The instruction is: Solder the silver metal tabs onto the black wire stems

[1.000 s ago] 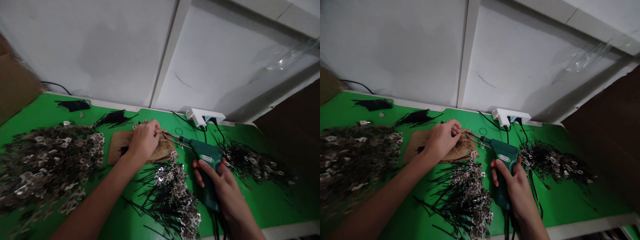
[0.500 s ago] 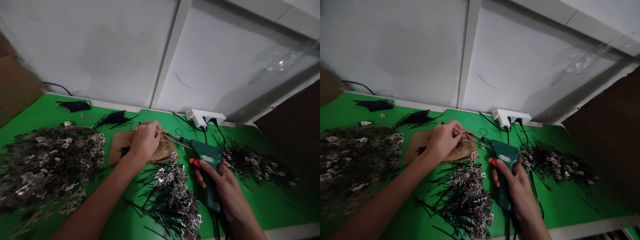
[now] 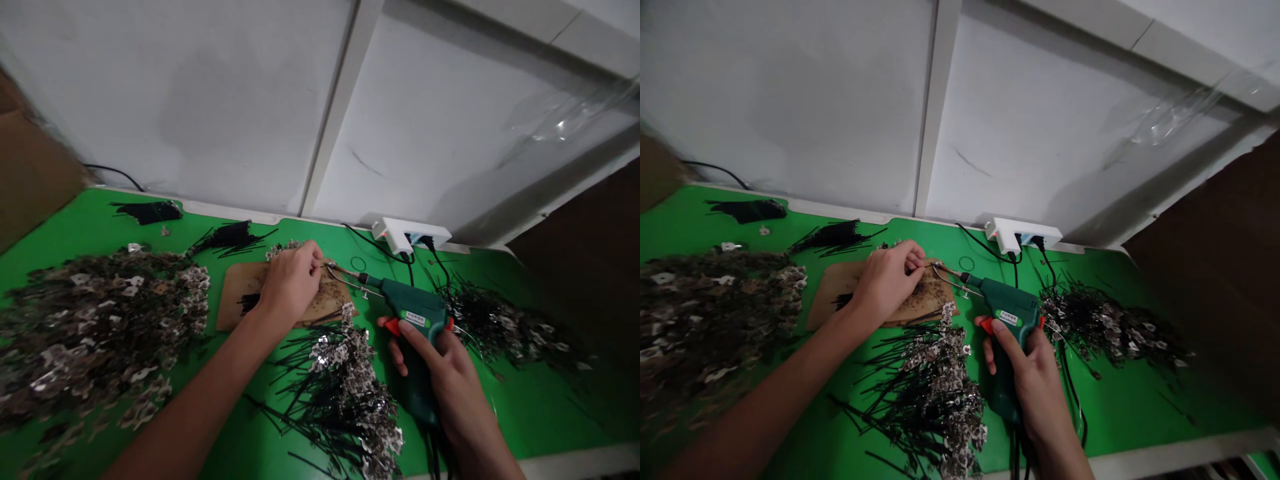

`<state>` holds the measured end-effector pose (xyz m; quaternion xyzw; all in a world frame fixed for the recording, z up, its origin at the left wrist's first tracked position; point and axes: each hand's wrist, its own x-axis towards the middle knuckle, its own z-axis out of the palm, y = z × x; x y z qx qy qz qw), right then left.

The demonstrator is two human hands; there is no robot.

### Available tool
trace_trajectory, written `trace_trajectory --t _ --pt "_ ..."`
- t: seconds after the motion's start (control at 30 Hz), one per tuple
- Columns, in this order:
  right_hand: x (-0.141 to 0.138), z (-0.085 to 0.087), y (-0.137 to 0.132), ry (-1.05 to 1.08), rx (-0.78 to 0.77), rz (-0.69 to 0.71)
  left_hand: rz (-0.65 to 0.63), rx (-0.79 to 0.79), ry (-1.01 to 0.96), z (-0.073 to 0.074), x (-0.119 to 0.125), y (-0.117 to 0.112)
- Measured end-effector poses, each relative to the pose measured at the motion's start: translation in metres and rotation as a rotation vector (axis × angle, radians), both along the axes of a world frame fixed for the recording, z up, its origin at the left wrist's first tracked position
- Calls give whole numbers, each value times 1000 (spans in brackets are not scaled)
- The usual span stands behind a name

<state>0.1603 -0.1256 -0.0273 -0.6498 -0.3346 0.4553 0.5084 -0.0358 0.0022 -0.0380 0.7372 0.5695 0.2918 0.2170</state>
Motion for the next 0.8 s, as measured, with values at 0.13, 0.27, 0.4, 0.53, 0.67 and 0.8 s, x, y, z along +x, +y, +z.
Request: trace_trajectory --t 0.13,0.27,0.4,0.53,0.67,0.8 --pt "-1 0 -3 -12 22 -28 -1 7 4 0 0 1" --pt "-3 2 -2 -21 34 -37 -2 2 2 0 0 0" --pt "-3 1 -2 -19 29 -29 3 -3 -8 1 0 0" --pt "-4 2 -2 -14 40 -41 -4 12 -9 0 0 0" --pt "-4 4 0 45 41 -114 -19 20 -8 -1 0 0" --pt "-2 6 1 95 49 -158 -39 30 -11 -1 0 -2"
